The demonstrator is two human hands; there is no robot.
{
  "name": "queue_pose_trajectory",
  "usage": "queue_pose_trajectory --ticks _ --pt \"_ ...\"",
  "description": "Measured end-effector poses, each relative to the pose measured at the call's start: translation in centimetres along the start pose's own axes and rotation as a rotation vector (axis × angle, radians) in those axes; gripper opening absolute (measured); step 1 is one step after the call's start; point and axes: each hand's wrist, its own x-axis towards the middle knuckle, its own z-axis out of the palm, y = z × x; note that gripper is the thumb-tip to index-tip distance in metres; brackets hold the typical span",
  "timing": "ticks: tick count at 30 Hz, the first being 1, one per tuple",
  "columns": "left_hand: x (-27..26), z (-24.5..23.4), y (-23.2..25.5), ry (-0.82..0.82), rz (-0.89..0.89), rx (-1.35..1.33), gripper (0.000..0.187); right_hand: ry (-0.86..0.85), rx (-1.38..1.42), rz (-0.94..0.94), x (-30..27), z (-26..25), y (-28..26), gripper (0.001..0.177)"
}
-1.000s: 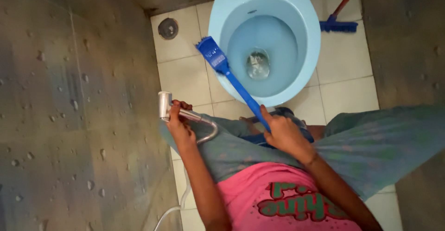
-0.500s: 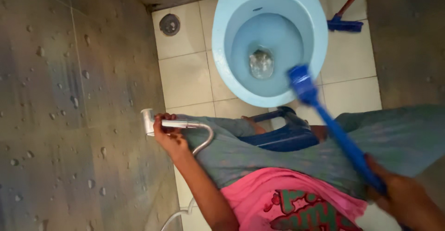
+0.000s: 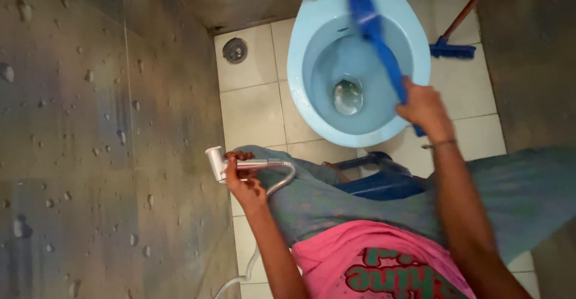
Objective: The person cleans the inside of a toilet bowl using a brush and a handheld bidet sprayer.
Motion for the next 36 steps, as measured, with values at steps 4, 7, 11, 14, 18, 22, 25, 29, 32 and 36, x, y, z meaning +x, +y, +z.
queue_pose_trajectory --ticks 4,7,11,14,18,22,25,29,32,36 --pt "-0.5 0.7 0.1 -0.053 0.04 0.011 0.014 -0.126 -0.027 -0.059 -1.1 1.6 -6.7 0.076" --pt "-0.9 0.5 0.2 0.022 0.054 0.111 0.012 -0.228 -0.139 -0.158 -7.6 0.6 -7.8 0.083" --pt "-0.8 -0.4 0.3 0.093 0.052 0.094 0.012 -0.454 -0.226 -0.121 -16.3 -3.1 -4.7 0.094" --pt "-1.0 -1.7 1.5 0.047 0.08 -0.048 0.013 -0.518 -0.196 -0.051 -21.6 -6.8 0.0 0.101" --pt "-1.3 -2.9 2.2 0.043 0.057 -0.161 0.013 -0.513 -0.348 0.203 -24.8 -9.8 7.5 0.089" --pt "-0.3 -2.6 1.7 0.139 0.036 -0.163 0.012 -0.191 -0.266 0.314 -22.4 -8.0 12.2 0.09" --pt "0.3 -2.4 0.9 0.136 0.055 -0.207 0.011 -0.085 -0.229 0.294 -16.7 -7.3 12.4 0.08" --pt "-0.1 -1.7 0.3 0.039 0.047 -0.245 0.01 0.086 -0.263 0.036 -8.6 -5.3 7.4 0.068" --pt "-1.4 -1.6 -0.3 0.072 0.016 -0.226 0.01 0.056 -0.276 -0.047 -1.9 -1.4 1.8 0.062" --pt "-2.3 -2.2 -0.5 0.107 0.033 -0.255 0.011 0.118 -0.215 -0.158 -0.9 2.8 -4.2 0.058"
